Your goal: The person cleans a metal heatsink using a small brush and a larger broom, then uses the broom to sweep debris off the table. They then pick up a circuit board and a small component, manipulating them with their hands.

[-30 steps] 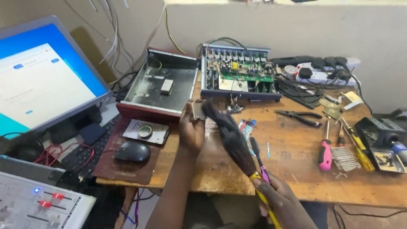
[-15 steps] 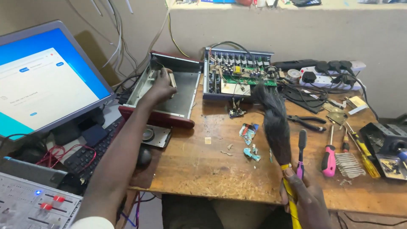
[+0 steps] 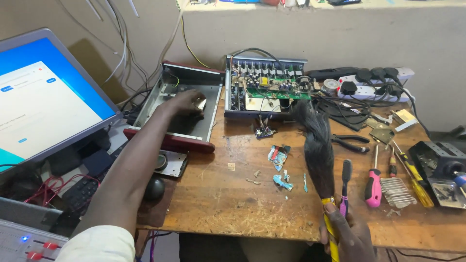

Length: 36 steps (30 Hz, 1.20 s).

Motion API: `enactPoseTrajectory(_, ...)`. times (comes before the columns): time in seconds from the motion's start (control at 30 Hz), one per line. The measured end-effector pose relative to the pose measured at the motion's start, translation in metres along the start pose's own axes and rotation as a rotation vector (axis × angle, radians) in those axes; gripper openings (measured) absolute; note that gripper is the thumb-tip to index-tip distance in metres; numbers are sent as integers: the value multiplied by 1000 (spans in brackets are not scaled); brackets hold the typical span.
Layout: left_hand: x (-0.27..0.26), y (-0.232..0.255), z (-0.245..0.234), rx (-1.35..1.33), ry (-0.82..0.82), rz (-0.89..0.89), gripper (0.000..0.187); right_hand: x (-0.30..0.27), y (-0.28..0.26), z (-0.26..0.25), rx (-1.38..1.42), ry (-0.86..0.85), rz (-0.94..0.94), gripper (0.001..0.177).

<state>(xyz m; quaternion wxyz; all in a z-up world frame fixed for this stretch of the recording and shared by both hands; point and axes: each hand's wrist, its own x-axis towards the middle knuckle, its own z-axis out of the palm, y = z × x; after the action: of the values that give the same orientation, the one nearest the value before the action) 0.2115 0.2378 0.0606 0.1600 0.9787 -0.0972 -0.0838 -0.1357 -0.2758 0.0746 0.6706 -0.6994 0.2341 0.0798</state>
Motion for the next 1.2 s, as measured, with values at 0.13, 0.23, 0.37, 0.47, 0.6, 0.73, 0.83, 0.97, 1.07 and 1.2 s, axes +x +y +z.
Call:
enactPoseTrajectory(0.13, -21, 21, -8, -32, 0, -67, 71, -7, -7, 5, -46, -48, 4, 41)
enactPoseTrajectory(0.23, -21, 17, -7, -15, -13, -68, 72, -10, -7, 12, -25, -145, -87, 45)
enactPoseTrajectory(0.37, -42, 30, -23, -79, -105, -156, 76, -19, -37, 30, -8, -217, -116, 73)
enactPoseTrajectory(0.47, -47, 31, -27, -72, -71, -127, 71, -27, -73, 59, 13, -241, -369, 74)
enactPoseTrajectory(0.6, -6, -45, 0, 12, 144, 34, 70, -4, -115, 131, 170, -222, -1042, 59)
enactPoseTrajectory(0.73, -39, -62, -24, -250, 450, 35, 63, 52, -129, 204, 129, -381, -1072, 58)
enactPoseTrajectory(0.83, -60, -66, -41, -336, 596, -137, 65, 76, -144, 238, -370, -403, -806, 60)
enactPoseTrajectory(0.97, -80, -73, -74, -513, 777, -157, 70, 105, -155, 262, -100, -860, -99, 30)
enactPoseTrajectory(1.07, -96, -59, -84, -620, 850, -57, 68, 175, -121, 302, -51, -683, -229, 42)
enactPoseTrajectory(1.2, -91, -61, -87, -720, 833, 36, 68, 87, -167, 281, -126, -957, -26, 29)
